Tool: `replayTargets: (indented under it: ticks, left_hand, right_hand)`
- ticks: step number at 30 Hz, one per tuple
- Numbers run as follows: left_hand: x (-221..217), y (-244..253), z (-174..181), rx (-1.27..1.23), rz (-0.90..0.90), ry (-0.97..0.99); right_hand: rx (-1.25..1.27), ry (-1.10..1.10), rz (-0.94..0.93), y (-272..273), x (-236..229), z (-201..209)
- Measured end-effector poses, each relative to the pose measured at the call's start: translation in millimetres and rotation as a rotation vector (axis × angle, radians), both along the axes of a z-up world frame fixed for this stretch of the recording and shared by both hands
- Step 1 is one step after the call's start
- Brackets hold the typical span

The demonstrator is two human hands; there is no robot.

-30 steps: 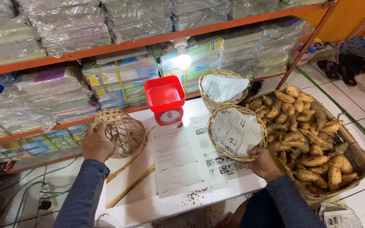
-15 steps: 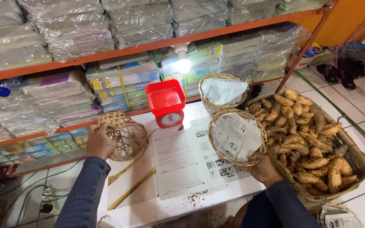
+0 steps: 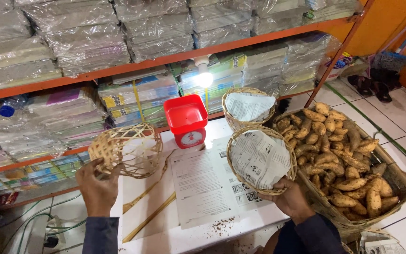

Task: Inspecting and wrapping sweet potatoes in newspaper before placing them into woven baskets.

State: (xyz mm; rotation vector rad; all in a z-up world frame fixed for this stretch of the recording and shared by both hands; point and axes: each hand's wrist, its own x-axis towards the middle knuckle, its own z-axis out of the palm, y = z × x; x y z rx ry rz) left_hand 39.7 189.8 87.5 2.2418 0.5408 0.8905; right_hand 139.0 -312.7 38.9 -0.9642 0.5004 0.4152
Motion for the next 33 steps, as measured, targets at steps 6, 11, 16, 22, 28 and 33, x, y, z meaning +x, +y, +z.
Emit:
replayTargets:
  ticks: [6, 11, 16, 22, 28, 33]
  left_hand:
    - [-32, 10, -26, -0.467, 0.23, -0.189]
    - [-47, 39, -76, -0.568, 0.39, -0.508]
    - [-59, 38, -52, -0.659, 0.336, -0.499]
    - [-74, 42, -41, -0.742, 0.324, -0.548]
    - [-79, 46, -39, -0.758, 0.39, -0.672]
    - [-76, 49, -42, -0.617, 0.453, -0.685]
  right_hand:
    - [-0.006, 0.098, 0.017, 53, -39, 37]
    - [0.1, 0.213, 0.157, 119, -69, 38]
    - [0.134, 0.2, 0.096, 190, -86, 28]
    - [0.1, 0.124, 0.121, 272, -82, 66]
    - [0.117, 0.049, 0.166, 333, -57, 56]
    - [0.074, 0.085, 0.116, 374, -29, 41]
